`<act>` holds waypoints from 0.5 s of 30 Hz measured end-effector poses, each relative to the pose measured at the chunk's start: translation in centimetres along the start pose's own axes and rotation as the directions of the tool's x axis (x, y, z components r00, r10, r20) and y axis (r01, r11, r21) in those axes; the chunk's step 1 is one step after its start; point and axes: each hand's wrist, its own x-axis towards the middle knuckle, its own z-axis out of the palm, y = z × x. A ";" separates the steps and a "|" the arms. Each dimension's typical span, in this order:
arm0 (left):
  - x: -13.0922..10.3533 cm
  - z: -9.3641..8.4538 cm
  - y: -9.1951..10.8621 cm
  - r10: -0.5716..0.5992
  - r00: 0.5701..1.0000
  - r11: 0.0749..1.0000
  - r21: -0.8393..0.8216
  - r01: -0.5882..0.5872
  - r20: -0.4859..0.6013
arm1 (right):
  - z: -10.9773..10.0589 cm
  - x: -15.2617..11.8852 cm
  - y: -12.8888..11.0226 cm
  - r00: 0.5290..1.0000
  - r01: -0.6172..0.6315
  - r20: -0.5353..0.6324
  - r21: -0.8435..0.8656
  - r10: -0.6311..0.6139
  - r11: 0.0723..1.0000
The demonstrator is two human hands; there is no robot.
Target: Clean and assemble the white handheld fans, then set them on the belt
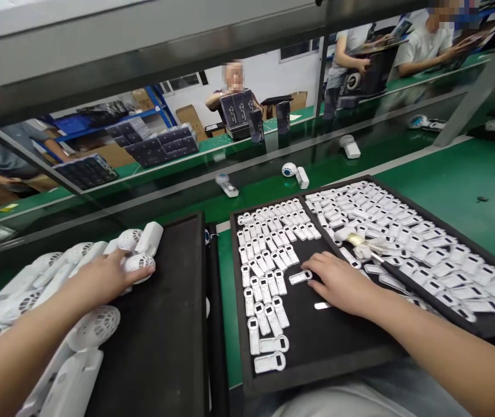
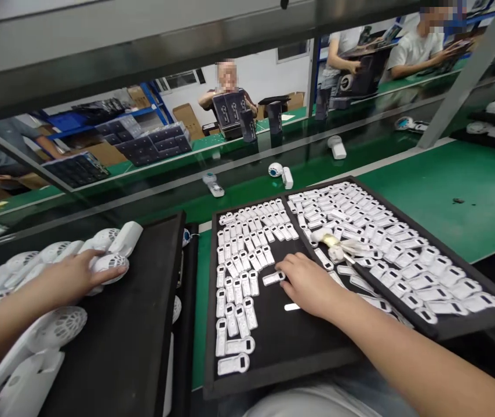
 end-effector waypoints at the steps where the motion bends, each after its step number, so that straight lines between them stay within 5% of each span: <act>1: -0.6 0.2 -0.2 0.019 0.999 0.999 0.038 -0.020 0.027 | 0.0 -0.1 0.1 1.000 0.008 0.009 0.012 -0.009 1.000; 6: -2.8 0.5 2.6 0.132 0.991 0.976 0.172 -0.134 0.021 | 0.7 -0.7 0.5 1.000 0.000 0.006 0.072 0.000 0.997; 9: -3.5 -1.2 4.6 0.133 0.990 0.980 0.158 -0.124 -0.045 | 1.9 -0.8 1.4 0.998 -0.027 -0.045 0.123 0.033 0.992; 12: -4.0 -4.1 6.0 0.020 0.981 0.995 -0.092 -0.039 -0.193 | 2.7 -1.1 2.4 0.988 -0.091 -0.098 0.222 0.115 0.971; 15: -4.3 -5.3 7.1 -0.164 0.960 0.861 -0.507 0.027 -0.227 | 2.5 -1.6 3.0 0.981 -0.071 -0.149 0.320 0.124 0.945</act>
